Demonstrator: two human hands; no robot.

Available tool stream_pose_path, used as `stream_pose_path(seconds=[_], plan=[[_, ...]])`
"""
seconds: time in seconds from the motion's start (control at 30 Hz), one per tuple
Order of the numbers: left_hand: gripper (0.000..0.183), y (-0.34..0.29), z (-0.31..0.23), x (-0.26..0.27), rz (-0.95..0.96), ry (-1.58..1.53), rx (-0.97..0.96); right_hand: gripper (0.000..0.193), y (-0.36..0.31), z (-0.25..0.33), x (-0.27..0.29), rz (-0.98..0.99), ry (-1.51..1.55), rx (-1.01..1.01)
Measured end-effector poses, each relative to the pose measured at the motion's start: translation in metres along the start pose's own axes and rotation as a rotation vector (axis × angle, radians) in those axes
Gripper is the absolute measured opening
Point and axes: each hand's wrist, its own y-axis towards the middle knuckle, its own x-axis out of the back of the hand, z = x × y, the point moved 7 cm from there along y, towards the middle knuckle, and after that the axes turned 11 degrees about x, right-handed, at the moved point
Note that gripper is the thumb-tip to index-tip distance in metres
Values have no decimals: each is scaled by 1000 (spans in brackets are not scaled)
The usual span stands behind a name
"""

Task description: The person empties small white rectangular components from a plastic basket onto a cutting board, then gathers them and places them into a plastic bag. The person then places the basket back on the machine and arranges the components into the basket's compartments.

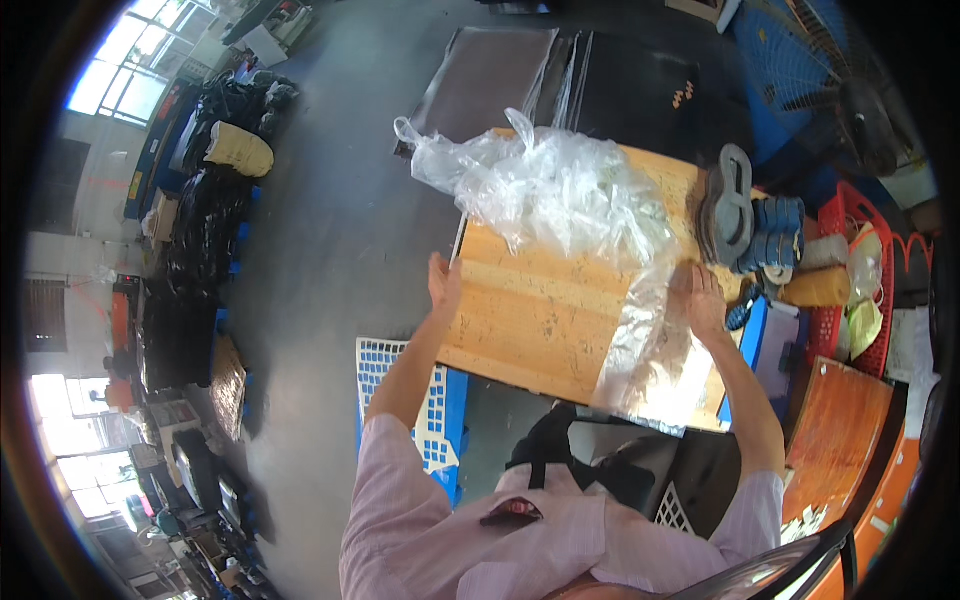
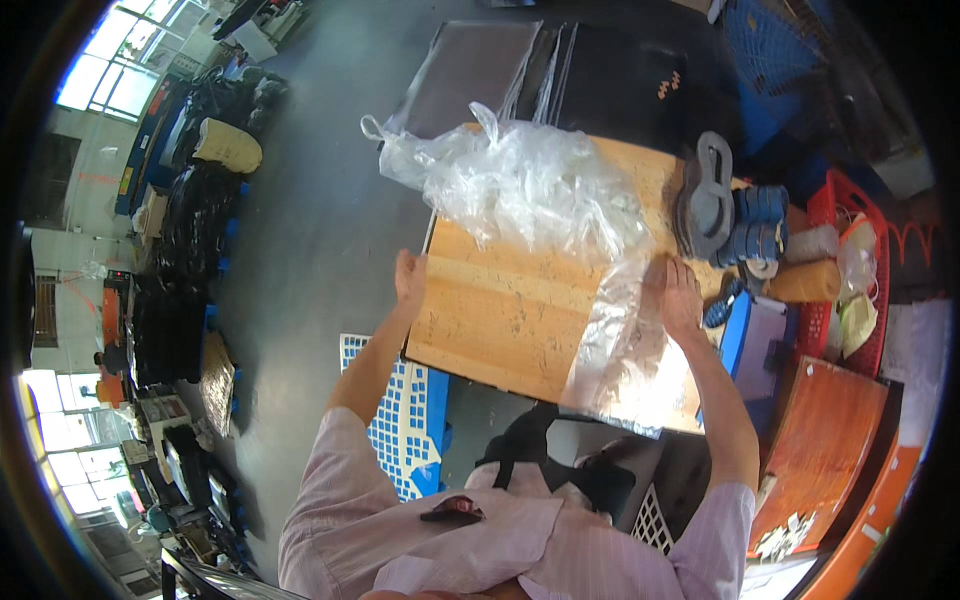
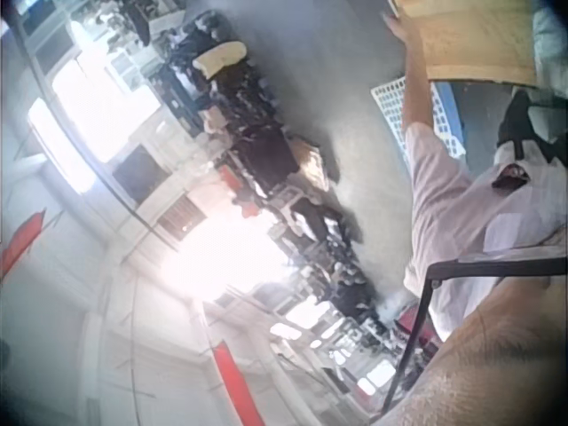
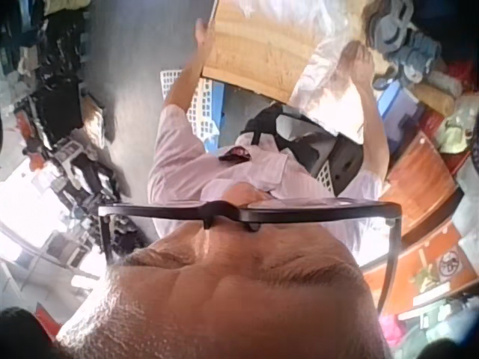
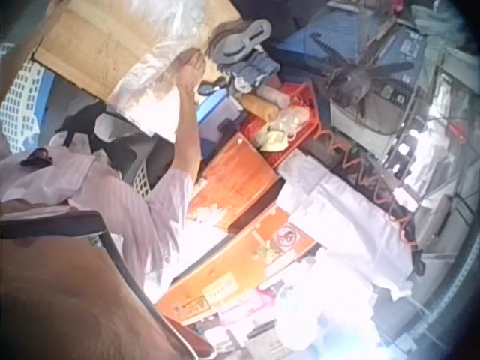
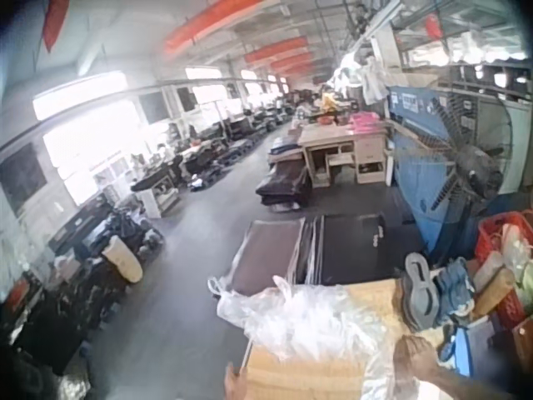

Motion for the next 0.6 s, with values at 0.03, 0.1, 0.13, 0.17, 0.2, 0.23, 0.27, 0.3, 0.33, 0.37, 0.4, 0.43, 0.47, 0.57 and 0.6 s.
stream_pose_path(seconds=[0.03,0.1,0.13,0.17,0.2,0.23,0.27,0.3,0.33,0.37,0.4,0.43,0.47,0.57,0.6], plan=[[70,33,-1,-5,-17,-137,107,64,1,0,0,-37,-21,38],[87,84,-14,-15,-1,-190,158,61,0,-2,-6,17,-76,12],[96,108,-24,-23,2,-207,156,59,0,-2,-7,4,-90,13],[96,130,-32,-34,27,-212,162,57,-1,-4,-12,50,-97,-23],[96,151,-43,-43,45,-229,107,53,-1,-1,-6,-59,-107,28],[96,168,-47,-54,63,-239,73,50,-3,0,-5,-108,-112,45],[78,175,-61,-69,159,-321,-201,46,-5,-1,-3,-154,-121,58],[75,188,-52,-90,262,-288,-130,42,-6,-2,-5,-165,-99,62],[72,198,-40,-111,362,-251,-53,38,-8,-3,-5,-175,-81,62],[69,209,-23,-126,405,-196,87,34,-9,-5,-6,-168,-65,54],[51,204,-10,-142,406,-584,91,31,-11,-6,-5,-180,-55,66],[50,208,-7,-153,427,-631,71,29,-12,-7,-4,-182,-48,70],[50,209,2,-165,424,-668,129,26,-13,-7,-3,-175,-44,74],[52,206,-4,-178,470,-700,174,23,-13,-7,2,-159,-35,87],[52,203,-14,-183,515,-687,166,23,-12,-7,4,-166,-52,81]])
